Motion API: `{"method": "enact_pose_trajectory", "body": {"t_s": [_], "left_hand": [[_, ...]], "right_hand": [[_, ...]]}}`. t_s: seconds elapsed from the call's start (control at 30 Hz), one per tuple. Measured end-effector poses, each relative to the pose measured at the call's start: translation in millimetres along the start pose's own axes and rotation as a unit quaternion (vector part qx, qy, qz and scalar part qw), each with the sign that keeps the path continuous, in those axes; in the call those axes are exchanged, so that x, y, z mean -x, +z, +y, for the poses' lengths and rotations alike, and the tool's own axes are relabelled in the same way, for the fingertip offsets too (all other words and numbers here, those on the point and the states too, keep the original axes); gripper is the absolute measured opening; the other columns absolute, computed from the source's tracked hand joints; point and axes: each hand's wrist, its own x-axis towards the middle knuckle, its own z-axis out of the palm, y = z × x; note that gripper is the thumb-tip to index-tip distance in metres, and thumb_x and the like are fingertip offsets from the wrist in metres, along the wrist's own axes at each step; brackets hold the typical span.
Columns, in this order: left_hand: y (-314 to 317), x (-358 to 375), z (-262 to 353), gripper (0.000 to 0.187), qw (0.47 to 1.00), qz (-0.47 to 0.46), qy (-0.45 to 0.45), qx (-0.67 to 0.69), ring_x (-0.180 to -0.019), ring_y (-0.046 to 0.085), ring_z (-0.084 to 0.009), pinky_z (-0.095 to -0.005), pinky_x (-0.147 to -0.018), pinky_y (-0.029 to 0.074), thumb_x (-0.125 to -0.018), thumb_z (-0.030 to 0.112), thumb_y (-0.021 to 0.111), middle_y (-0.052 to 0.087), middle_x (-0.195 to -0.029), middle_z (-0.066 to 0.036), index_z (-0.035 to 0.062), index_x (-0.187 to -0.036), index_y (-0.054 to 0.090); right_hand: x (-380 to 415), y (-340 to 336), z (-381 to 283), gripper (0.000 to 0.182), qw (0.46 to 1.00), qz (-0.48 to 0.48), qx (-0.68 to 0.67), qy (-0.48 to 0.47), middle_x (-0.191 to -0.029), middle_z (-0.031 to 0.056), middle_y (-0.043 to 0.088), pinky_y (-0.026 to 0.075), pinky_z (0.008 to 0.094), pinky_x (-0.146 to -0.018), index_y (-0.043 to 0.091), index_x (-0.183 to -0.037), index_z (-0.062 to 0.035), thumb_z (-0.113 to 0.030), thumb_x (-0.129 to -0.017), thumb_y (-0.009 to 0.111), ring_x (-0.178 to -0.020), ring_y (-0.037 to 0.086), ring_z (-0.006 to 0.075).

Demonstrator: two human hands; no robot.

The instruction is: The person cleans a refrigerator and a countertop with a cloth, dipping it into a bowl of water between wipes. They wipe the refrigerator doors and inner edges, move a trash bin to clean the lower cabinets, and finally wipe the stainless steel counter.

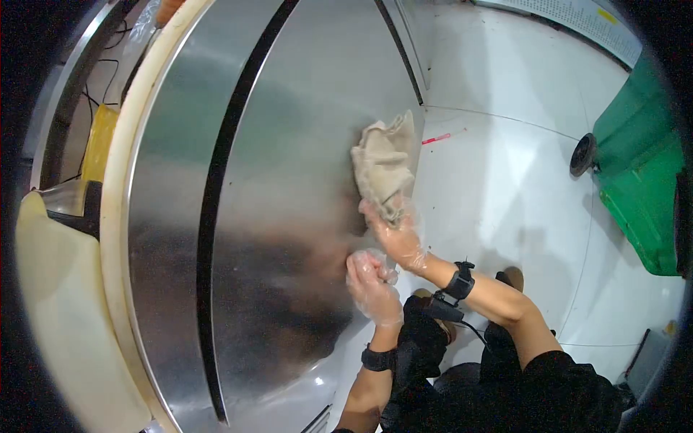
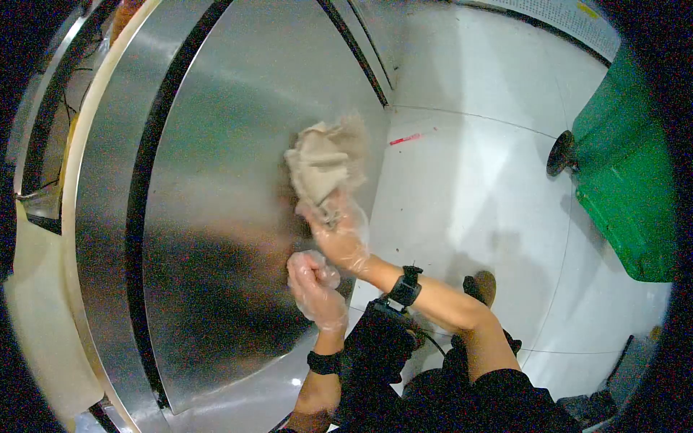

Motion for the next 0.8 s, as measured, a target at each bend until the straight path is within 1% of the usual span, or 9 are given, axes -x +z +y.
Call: {"method": "enact_pose_trajectory", "body": {"t_s": [0.07, 0.13, 0.17, 0.23, 0.37, 0.47, 0.63, 0.7, 0.8], "left_hand": [[-0.7, -0.6, -5.1, 0.027, 0.996, 0.022, 0.053, -0.067, -0.055, 0.034, -0.0103, -0.0243, -0.050, 0.032, -0.096, 0.027, 0.038, 0.039, -0.069, 0.000, 0.0096, -0.075, 0.040], [-8.4, -3.6, -23.8, 0.027, 0.997, 0.027, 0.050, -0.046, -0.054, 0.035, -0.0118, -0.0261, -0.049, 0.032, -0.095, 0.026, 0.039, 0.037, -0.068, -0.001, 0.0089, -0.074, 0.039], [-7.3, -2.1, -20.4, 0.027, 0.997, 0.029, 0.046, -0.050, -0.054, 0.035, -0.0118, -0.0261, -0.049, 0.032, -0.095, 0.026, 0.039, 0.037, -0.068, -0.001, 0.0089, -0.074, 0.039], [0.6, 1.2, -5.9, 0.026, 0.999, 0.013, -0.001, 0.052, -0.054, 0.037, -0.0125, -0.0275, -0.048, 0.033, -0.094, 0.023, 0.039, 0.036, -0.068, -0.002, 0.0088, -0.073, 0.038], [-3.0, 0.1, -15.5, 0.024, 0.990, 0.006, 0.093, -0.104, -0.055, 0.039, -0.0120, -0.0274, -0.048, 0.033, -0.094, 0.021, 0.038, 0.036, -0.068, -0.002, 0.0097, -0.073, 0.037], [-6.3, -2.6, -24.3, 0.022, 0.946, 0.029, 0.221, -0.234, -0.055, 0.037, -0.0106, -0.0251, -0.048, 0.031, -0.094, 0.019, 0.037, 0.036, -0.069, -0.001, 0.0107, -0.074, 0.037], [1.2, -1.0, -7.1, 0.026, 0.998, -0.006, -0.036, 0.054, -0.055, 0.032, -0.0091, -0.0234, -0.049, 0.030, -0.098, 0.024, 0.036, 0.036, -0.069, 0.000, 0.0110, -0.075, 0.036], [0.5, -1.5, -10.0, 0.028, 0.997, -0.012, -0.047, 0.052, -0.055, 0.039, -0.0108, -0.0256, -0.054, 0.035, -0.098, 0.026, 0.036, 0.041, -0.070, -0.001, 0.0081, -0.077, 0.041], [3.3, -1.8, -14.2, 0.031, 0.998, -0.036, -0.041, 0.024, -0.058, 0.049, -0.0133, -0.0283, -0.061, 0.042, -0.099, 0.029, 0.037, 0.048, -0.072, -0.003, 0.0044, -0.082, 0.049]], "right_hand": [[-1.3, 4.2, -3.3, 0.033, 0.992, -0.021, -0.011, -0.126, -0.109, 0.0101, 0.063, 0.045, 0.0344, -0.088, 0.058, -0.118, -0.0030, -0.015, -0.089, 0.065, -0.101, 0.059, 0.0192], [-26.3, 6.9, 21.0, 0.046, 0.848, 0.087, 0.388, -0.351, -0.118, 0.0166, 0.058, 0.042, 0.0353, -0.094, 0.047, -0.133, -0.0031, -0.013, -0.090, 0.062, -0.106, 0.057, 0.0255], [-40.7, 9.7, 1.4, 0.047, 0.958, 0.050, 0.113, -0.260, -0.124, 0.0217, 0.054, 0.040, 0.0369, -0.098, 0.045, -0.135, -0.0032, -0.014, -0.092, 0.059, -0.113, 0.053, 0.0322], [-76.0, 4.4, 16.1, 0.044, 0.754, 0.131, 0.537, -0.356, -0.125, 0.0217, 0.053, 0.041, 0.0371, -0.097, 0.047, -0.133, -0.0025, -0.020, -0.094, 0.057, -0.112, 0.054, 0.0333], [-122.0, -14.9, 4.9, 0.051, 0.984, 0.080, 0.087, -0.136, -0.124, 0.0162, 0.059, 0.041, 0.0357, -0.097, 0.052, -0.129, -0.0015, -0.040, -0.095, 0.053, -0.116, 0.055, 0.0289], [-131.7, -36.3, 25.9, 0.060, 0.993, 0.074, 0.093, -0.004, -0.128, 0.0165, 0.057, 0.039, 0.0353, -0.099, 0.048, -0.133, -0.0018, -0.046, -0.092, 0.054, -0.119, 0.053, 0.0309], [-97.2, -65.4, 122.0, 0.068, 0.858, -0.130, 0.485, 0.109, -0.141, 0.0273, 0.039, 0.028, 0.0387, -0.109, 0.032, -0.144, -0.0042, -0.051, -0.096, 0.042, -0.133, 0.035, 0.0381], [-54.6, -68.4, 187.1, 0.060, 0.962, -0.030, 0.264, 0.057, -0.141, 0.0317, 0.036, 0.031, 0.0401, -0.108, 0.035, -0.144, -0.0071, -0.045, -0.098, 0.039, -0.130, 0.040, 0.0385], [-13.5, -66.2, 164.0, 0.065, 0.918, -0.039, 0.270, 0.288, -0.137, 0.0261, 0.045, 0.039, 0.0423, -0.100, 0.040, -0.140, -0.0039, -0.049, -0.095, 0.044, -0.125, 0.046, 0.0378]]}}
